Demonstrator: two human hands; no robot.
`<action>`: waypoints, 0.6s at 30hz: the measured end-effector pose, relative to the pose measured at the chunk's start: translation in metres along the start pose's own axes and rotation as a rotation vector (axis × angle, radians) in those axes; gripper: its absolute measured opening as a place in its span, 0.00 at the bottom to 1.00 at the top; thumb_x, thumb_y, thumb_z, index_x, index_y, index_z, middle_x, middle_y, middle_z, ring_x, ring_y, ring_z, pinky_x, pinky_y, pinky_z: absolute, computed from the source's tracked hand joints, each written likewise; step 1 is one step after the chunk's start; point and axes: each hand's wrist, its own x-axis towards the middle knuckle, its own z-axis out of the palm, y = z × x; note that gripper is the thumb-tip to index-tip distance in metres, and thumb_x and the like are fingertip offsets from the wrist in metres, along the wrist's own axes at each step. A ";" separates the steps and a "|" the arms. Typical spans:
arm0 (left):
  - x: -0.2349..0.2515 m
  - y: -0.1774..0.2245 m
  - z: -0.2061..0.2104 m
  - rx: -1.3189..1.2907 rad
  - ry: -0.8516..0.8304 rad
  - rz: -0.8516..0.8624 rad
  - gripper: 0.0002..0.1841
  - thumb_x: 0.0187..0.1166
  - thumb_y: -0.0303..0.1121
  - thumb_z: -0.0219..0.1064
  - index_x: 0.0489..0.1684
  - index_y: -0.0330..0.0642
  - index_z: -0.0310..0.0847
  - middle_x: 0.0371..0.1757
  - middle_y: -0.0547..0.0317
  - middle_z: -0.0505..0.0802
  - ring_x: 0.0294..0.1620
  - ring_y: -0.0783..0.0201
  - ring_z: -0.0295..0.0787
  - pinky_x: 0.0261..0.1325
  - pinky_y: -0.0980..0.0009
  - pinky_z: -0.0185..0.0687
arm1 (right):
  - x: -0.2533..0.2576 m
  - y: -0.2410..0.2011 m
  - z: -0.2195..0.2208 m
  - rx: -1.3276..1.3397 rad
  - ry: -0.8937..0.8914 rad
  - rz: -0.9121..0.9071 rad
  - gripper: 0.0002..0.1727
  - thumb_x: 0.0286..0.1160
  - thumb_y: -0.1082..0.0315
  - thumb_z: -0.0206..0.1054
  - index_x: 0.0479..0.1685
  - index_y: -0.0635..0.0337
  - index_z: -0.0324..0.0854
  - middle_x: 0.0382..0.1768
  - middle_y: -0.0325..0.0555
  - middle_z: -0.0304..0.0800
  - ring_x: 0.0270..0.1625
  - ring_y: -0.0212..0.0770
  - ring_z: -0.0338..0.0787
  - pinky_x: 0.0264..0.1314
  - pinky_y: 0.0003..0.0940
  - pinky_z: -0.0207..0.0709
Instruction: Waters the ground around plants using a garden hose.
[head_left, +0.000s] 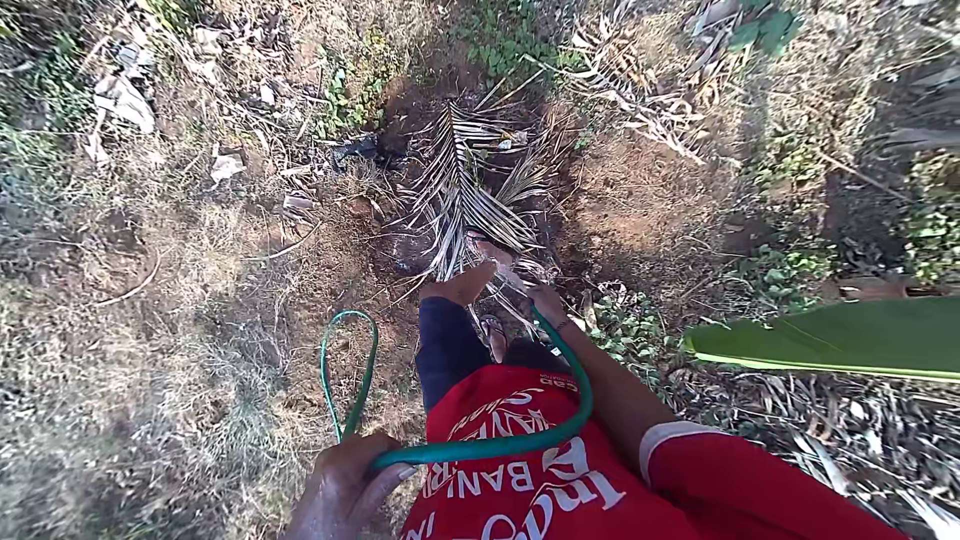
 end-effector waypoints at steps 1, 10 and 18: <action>-0.001 0.000 0.000 -0.008 -0.001 -0.006 0.26 0.80 0.67 0.60 0.34 0.57 0.90 0.20 0.75 0.86 0.19 0.79 0.78 0.23 0.76 0.76 | 0.001 -0.003 -0.002 0.002 0.007 -0.004 0.19 0.94 0.66 0.50 0.69 0.74 0.73 0.37 0.54 0.91 0.29 0.38 0.89 0.38 0.34 0.85; -0.017 -0.010 0.003 -0.030 0.038 -0.027 0.24 0.80 0.65 0.62 0.34 0.57 0.90 0.22 0.74 0.87 0.21 0.78 0.80 0.25 0.74 0.79 | 0.008 -0.031 0.014 0.077 0.046 -0.124 0.19 0.93 0.63 0.54 0.69 0.70 0.75 0.37 0.55 0.92 0.26 0.40 0.89 0.32 0.35 0.85; -0.014 -0.015 -0.006 -0.066 0.033 -0.045 0.23 0.79 0.65 0.64 0.34 0.57 0.90 0.20 0.73 0.86 0.19 0.77 0.79 0.24 0.73 0.78 | -0.005 -0.057 -0.006 0.075 0.111 -0.165 0.19 0.93 0.65 0.53 0.73 0.68 0.72 0.39 0.55 0.92 0.27 0.41 0.89 0.32 0.36 0.85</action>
